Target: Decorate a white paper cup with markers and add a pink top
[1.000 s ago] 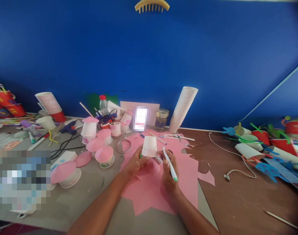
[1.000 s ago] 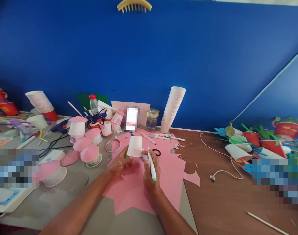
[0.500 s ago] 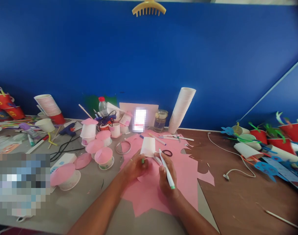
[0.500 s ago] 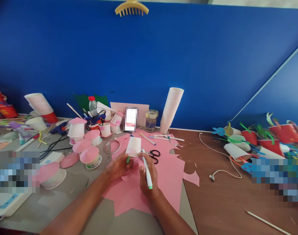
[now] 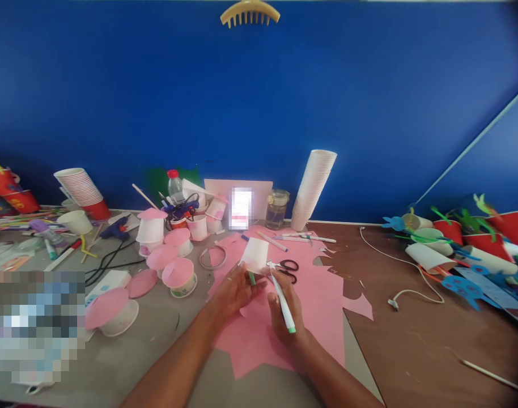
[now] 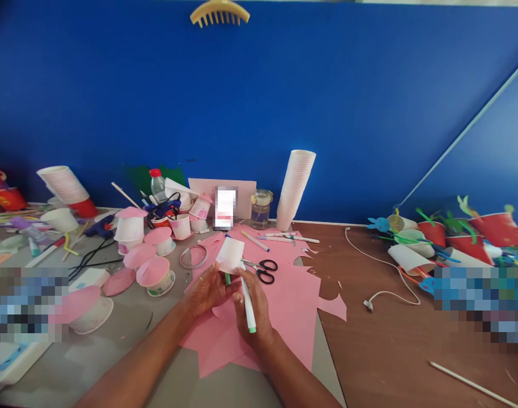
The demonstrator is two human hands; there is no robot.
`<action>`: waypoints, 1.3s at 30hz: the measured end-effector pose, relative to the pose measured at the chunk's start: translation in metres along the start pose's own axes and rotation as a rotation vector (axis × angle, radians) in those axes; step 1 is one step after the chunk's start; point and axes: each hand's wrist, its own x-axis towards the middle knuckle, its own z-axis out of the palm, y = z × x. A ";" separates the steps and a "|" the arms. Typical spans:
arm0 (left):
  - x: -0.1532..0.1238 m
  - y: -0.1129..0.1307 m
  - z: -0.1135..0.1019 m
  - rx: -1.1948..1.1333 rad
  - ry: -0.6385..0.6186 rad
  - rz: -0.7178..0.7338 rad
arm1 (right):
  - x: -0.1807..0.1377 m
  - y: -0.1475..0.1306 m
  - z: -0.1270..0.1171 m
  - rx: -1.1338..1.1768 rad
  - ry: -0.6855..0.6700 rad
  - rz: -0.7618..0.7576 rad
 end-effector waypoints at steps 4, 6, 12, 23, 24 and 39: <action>-0.001 0.003 0.005 -0.082 -0.062 0.003 | 0.001 -0.002 0.000 0.019 -0.006 -0.038; 0.000 0.004 0.007 -0.097 -0.079 0.011 | 0.001 -0.001 0.000 0.025 -0.001 -0.043; -0.001 0.006 0.009 -0.070 -0.102 0.016 | 0.000 0.004 -0.002 0.057 0.011 -0.058; -0.001 0.018 0.005 -0.131 0.003 0.153 | 0.011 0.017 -0.004 0.190 0.193 0.165; -0.001 0.020 0.004 -0.139 0.023 0.174 | 0.012 0.019 -0.003 0.209 0.203 0.190; 0.004 0.014 0.005 -0.122 0.109 0.139 | 0.063 0.001 0.015 0.278 0.197 0.244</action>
